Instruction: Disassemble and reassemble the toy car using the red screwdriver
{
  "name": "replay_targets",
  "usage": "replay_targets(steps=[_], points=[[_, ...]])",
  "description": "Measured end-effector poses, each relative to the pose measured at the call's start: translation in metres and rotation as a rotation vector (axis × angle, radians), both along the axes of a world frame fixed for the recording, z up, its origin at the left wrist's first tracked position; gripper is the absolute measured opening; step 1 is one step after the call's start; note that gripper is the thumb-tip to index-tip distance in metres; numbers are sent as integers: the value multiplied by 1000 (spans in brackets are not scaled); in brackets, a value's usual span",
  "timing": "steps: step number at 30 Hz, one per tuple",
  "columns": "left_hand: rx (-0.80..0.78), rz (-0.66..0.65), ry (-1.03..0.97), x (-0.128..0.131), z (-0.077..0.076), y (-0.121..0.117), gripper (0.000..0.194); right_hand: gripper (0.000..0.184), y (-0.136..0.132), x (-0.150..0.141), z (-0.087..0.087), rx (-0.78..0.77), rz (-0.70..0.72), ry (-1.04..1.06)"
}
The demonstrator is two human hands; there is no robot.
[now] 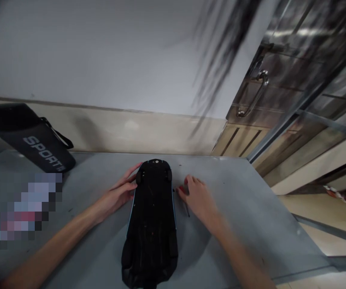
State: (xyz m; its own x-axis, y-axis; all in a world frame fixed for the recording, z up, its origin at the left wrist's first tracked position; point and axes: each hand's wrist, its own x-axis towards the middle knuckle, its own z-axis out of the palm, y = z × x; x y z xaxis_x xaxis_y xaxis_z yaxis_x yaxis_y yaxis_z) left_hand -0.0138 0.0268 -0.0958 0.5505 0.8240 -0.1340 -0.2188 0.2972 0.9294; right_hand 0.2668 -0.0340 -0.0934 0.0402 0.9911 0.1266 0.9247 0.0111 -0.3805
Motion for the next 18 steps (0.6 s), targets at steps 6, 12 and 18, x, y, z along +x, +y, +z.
replay_targets(steps=[6, 12, 18], points=[[-31, 41, 19, 0, -3, -1, 75, 16, 1, -2, 19, -55, 45, 114], [-16, 18, 31, -1, -5, -2, 82, 20, 5, -21, 98, 78, 274, 442], [30, -16, 2, -3, -2, -4, 83, 10, 10, -72, 109, -27, 599, 360]])
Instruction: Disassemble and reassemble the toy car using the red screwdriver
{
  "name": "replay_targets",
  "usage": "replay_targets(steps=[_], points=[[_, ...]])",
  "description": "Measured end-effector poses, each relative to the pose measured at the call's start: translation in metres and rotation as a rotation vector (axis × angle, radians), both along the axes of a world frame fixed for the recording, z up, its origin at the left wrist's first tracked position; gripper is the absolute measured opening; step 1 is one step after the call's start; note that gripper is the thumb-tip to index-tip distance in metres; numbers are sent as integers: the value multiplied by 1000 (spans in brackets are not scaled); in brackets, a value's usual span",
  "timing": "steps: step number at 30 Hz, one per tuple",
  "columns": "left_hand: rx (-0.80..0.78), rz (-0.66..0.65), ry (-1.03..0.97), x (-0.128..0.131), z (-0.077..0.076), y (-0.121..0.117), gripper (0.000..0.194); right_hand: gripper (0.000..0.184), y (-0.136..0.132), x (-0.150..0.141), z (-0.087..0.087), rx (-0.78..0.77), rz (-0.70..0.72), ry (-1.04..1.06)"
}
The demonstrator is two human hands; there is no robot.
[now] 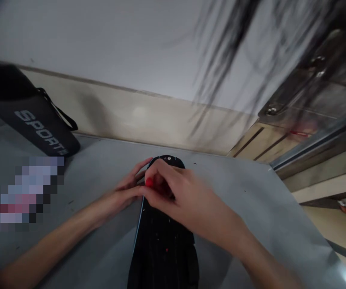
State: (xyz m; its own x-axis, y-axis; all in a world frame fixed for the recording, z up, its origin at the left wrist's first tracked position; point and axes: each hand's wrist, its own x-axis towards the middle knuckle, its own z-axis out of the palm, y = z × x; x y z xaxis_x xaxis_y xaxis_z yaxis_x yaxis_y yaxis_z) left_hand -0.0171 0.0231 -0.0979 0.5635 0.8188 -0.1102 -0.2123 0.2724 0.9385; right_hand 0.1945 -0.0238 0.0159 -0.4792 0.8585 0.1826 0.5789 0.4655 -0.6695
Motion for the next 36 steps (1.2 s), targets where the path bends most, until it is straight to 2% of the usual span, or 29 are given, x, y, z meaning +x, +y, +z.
replay_targets(steps=[4, 9, 18, 27, 36], points=[[29, -11, -1, -1, -4, 1, 82, 11, 3, -5, -11, 106, 60, -30], [48, -22, -48, 0, -10, 3, 81, 12, 1, -3, -14, 218, 41, -56], [33, 6, -2, 1, 4, -1, 82, 11, 1, -9, -17, 241, 56, -68], [36, -4, -53, 3, -3, 1, 77, 14, -4, -9, -16, 274, 97, -148], [32, -10, 5, 1, 0, 1, 81, 16, -8, -8, -8, 330, 205, -246]])
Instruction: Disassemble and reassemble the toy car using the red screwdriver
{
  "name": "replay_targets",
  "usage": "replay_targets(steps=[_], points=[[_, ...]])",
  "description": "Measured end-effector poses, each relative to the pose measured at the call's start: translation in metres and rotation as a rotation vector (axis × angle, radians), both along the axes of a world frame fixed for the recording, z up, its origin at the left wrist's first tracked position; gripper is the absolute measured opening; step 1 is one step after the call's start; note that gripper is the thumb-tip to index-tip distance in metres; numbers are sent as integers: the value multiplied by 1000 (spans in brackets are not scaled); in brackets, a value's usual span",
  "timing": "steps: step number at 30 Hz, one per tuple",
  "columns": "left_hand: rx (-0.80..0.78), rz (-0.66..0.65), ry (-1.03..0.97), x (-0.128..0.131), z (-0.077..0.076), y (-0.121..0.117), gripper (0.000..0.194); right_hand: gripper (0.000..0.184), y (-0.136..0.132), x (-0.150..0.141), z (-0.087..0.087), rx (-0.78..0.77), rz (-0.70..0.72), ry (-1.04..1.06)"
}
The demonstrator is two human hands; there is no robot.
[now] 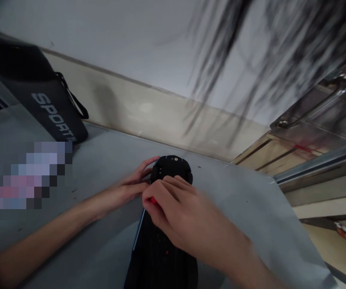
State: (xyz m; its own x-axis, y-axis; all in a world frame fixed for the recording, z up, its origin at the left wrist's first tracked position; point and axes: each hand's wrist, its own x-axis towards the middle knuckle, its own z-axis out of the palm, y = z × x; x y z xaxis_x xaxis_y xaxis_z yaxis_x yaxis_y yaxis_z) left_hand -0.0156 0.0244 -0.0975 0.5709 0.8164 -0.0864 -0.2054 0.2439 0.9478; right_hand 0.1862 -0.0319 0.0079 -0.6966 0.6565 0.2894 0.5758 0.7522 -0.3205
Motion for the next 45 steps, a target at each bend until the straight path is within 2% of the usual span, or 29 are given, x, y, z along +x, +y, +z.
replay_targets(steps=[5, 11, 15, 21, 26, 30, 35, 40, 43, 45], points=[[18, -4, -1, 0, -2, 0, 85, 14, -2, 1, -1, -1, -13, -40], [29, -24, -17, 0, -1, 1, 85, 18, -3, -1, -4, 103, -70, -75], [46, -27, -21, -1, 0, 1, 80, 16, -6, 0, -1, 93, -52, -96], [29, -39, -12, 0, 5, -1, 83, 23, -4, -5, -6, 118, -119, -15], [2, -41, -10, 1, 6, -2, 82, 23, -2, -9, -6, 151, -43, -53], [57, -29, 16, 0, 3, -1, 78, 23, -2, -12, -8, 190, -92, 1], [29, -46, -5, -2, 6, -1, 88, 21, 1, -12, -10, 159, -35, -39], [21, -59, -25, -3, 8, -2, 93, 18, 5, -13, -16, 257, -70, 28], [22, -50, -26, -3, 8, -3, 93, 21, 4, -12, -12, 242, -89, -43], [34, -61, -24, -4, 9, -3, 90, 22, 3, -11, -9, 223, -43, -96]])
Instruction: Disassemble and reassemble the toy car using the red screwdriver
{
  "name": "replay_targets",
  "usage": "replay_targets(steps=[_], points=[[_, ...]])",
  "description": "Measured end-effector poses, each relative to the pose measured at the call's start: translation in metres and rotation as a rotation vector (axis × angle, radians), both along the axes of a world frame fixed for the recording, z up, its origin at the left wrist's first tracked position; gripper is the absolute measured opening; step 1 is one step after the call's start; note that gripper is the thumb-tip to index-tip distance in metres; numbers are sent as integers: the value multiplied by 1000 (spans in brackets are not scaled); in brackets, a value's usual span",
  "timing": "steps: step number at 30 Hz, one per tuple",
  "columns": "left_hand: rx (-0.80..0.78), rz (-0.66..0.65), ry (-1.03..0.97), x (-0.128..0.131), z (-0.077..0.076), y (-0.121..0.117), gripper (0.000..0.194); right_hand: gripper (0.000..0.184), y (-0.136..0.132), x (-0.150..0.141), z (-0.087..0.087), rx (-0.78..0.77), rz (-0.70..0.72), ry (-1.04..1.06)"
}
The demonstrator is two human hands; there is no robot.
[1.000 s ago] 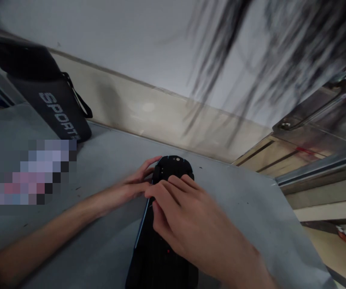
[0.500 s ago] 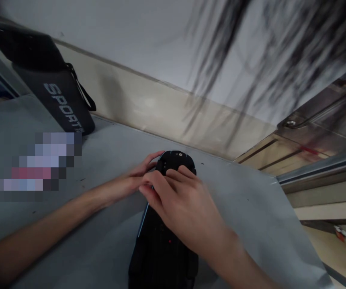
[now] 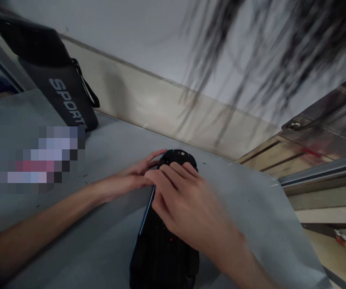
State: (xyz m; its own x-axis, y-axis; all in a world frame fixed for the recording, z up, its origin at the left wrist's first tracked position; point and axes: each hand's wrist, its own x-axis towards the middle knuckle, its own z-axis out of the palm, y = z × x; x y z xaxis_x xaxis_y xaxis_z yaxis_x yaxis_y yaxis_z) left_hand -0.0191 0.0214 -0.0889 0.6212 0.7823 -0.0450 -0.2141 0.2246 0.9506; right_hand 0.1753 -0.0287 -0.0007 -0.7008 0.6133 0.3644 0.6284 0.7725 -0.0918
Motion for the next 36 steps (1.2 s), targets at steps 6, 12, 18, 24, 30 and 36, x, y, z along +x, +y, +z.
replay_targets(steps=[6, 12, 18, 24, 30, 36], points=[[11, -7, 20, -1, 2, 0, 90, 19, -1, 1, 2, -60, 37, 16], [6, 2, 0, 0, -3, 1, 91, 20, -5, 3, 8, -65, 13, -44], [-52, -29, -70, -2, -2, 0, 87, 14, -10, 2, 10, -205, -43, -46], [-91, -24, -79, -3, 2, -2, 87, 19, -21, -15, 1, -118, -199, 30], [-125, 10, -47, -2, 4, -3, 88, 20, -33, -28, -9, 42, -366, 28], [-127, 20, -51, -1, 1, -2, 88, 19, -32, -35, -9, 117, -440, -11]])
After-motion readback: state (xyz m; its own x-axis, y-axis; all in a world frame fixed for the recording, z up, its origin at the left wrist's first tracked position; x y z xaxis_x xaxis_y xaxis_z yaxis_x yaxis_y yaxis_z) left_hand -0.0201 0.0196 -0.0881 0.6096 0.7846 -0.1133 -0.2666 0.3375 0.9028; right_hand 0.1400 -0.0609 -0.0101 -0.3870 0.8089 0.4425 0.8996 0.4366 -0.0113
